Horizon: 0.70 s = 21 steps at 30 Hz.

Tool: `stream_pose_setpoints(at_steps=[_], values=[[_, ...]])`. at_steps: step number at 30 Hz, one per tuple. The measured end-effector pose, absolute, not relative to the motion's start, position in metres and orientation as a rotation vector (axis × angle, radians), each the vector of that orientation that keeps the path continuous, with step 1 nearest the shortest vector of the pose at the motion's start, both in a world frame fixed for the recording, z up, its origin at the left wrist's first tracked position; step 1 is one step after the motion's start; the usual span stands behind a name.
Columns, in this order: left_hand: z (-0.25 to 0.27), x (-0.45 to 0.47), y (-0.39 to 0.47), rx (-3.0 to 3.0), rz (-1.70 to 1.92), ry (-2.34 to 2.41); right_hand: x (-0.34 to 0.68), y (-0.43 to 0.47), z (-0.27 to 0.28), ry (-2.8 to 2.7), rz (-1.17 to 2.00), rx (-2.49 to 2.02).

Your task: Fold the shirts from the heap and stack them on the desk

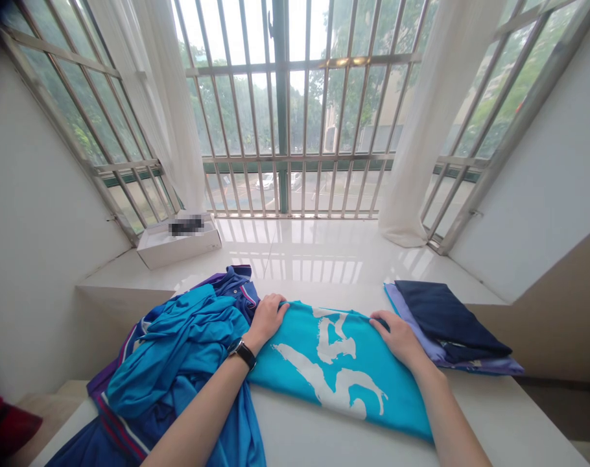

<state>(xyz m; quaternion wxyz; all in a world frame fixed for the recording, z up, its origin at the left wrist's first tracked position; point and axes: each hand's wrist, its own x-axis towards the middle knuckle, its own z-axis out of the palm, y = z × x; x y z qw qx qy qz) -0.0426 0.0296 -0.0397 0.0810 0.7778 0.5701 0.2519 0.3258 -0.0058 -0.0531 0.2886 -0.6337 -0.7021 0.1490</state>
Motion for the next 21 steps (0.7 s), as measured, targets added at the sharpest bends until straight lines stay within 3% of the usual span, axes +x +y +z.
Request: stream_pose_setpoints(at_steps=[14, 21], values=[[-0.038, -0.043, 0.029, 2.274, 0.757, 1.733, 0.324, 0.0, -0.055, -1.921, 0.362, -1.729], [-0.018, -0.041, 0.021, 2.35, 0.541, 1.816, 0.322, 0.001, -0.059, -1.918, 0.314, -1.726]])
